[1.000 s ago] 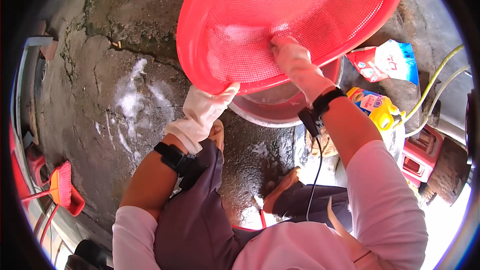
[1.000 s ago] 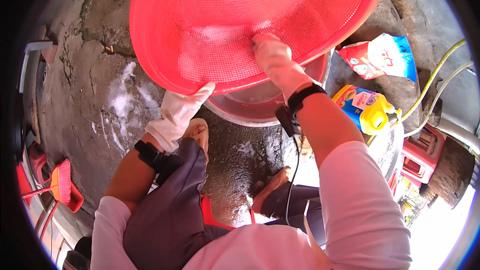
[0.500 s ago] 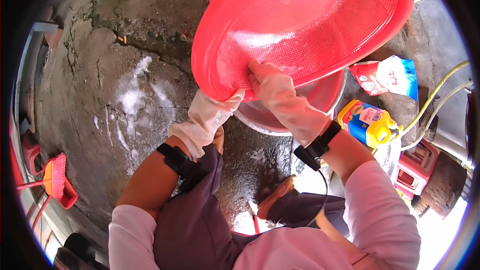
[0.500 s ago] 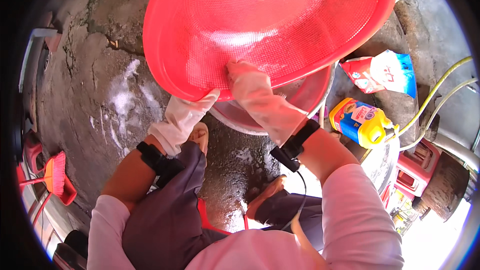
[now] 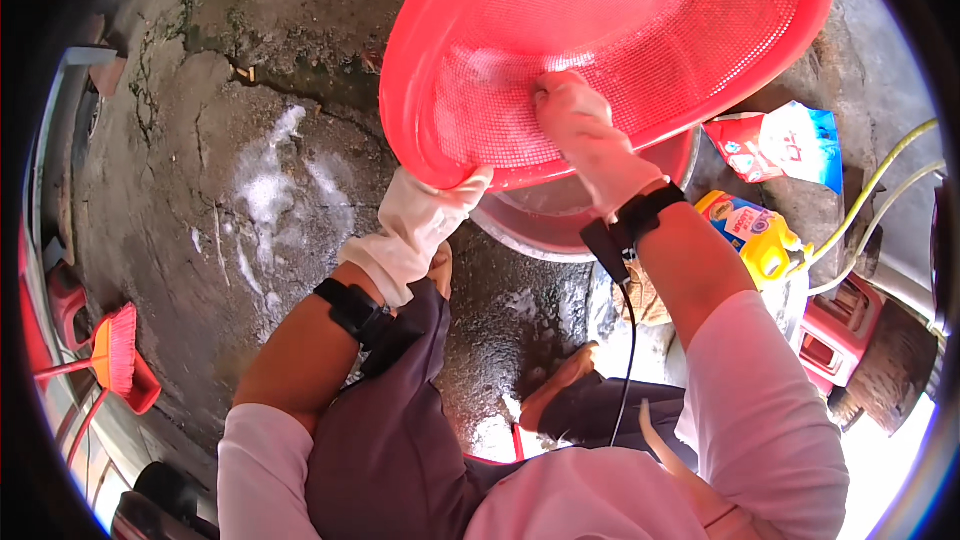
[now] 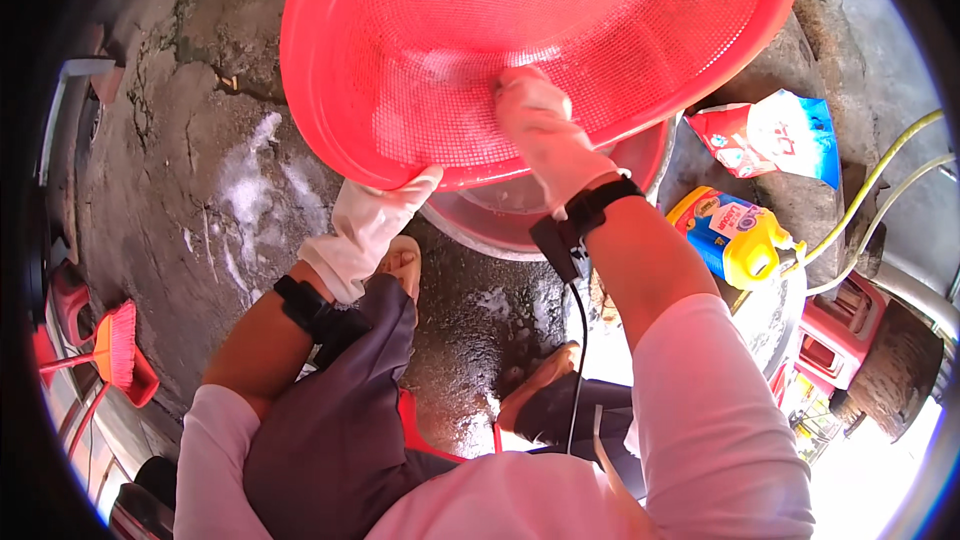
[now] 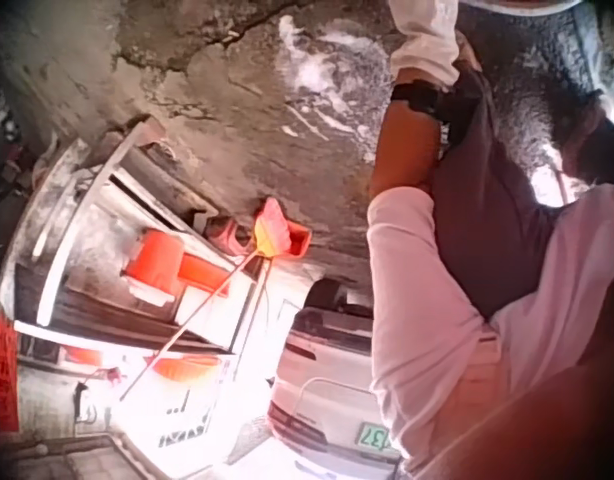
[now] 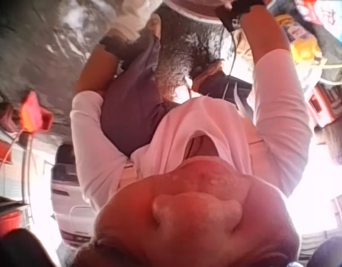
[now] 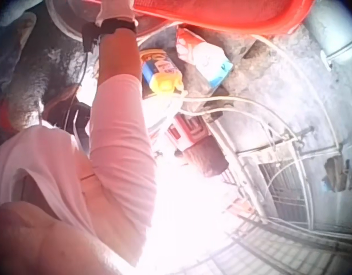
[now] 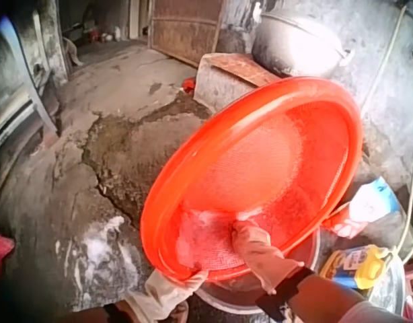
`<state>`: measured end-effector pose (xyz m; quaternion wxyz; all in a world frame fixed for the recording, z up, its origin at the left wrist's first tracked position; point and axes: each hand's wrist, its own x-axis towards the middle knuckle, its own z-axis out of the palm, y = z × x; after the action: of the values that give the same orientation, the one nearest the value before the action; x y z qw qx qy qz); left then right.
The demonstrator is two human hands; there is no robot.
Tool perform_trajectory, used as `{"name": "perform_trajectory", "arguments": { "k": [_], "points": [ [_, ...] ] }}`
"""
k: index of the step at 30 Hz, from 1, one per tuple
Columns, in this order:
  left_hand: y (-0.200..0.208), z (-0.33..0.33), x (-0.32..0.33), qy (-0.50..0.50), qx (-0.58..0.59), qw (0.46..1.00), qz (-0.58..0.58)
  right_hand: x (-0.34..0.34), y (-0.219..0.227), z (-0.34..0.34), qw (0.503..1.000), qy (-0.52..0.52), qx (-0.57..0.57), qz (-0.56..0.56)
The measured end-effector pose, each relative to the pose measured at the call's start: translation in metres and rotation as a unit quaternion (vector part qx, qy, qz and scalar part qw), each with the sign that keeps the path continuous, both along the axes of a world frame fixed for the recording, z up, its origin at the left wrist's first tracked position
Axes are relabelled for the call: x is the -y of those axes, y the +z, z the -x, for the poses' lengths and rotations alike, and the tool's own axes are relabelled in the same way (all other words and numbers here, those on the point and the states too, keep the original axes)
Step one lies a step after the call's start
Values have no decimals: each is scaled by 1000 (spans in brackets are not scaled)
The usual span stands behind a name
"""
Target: Scrubbing a red plastic sieve with a steel wool scrubber and rinsing it in a basin of water.
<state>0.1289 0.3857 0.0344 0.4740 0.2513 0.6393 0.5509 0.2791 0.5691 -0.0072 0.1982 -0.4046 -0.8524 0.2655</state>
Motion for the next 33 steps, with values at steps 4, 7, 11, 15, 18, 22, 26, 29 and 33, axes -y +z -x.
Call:
{"name": "perform_trajectory", "arguments": {
  "k": [4,7,11,15,18,22,26,29,33],
  "points": [
    [-4,2,-2,17,104,994,-34,52,35,24,967,36,250,34],
    [-4,2,9,20,104,994,-26,30,43,37,943,-35,293,151],
    [-5,2,7,29,118,991,-55,28,16,34,978,-44,191,76],
    [-12,7,1,1,89,995,-54,72,54,31,977,20,157,145],
    [-3,6,2,-23,110,993,36,34,28,41,979,-46,171,97],
    [-17,3,9,36,98,992,-64,53,29,44,990,-9,131,59],
    [-15,2,-7,-29,36,998,-43,72,44,24,994,65,0,87],
    [-4,4,-2,-22,40,999,5,27,41,65,988,-17,111,108],
    [-21,10,7,40,126,991,-35,61,57,54,984,51,85,148]
  ]
}}
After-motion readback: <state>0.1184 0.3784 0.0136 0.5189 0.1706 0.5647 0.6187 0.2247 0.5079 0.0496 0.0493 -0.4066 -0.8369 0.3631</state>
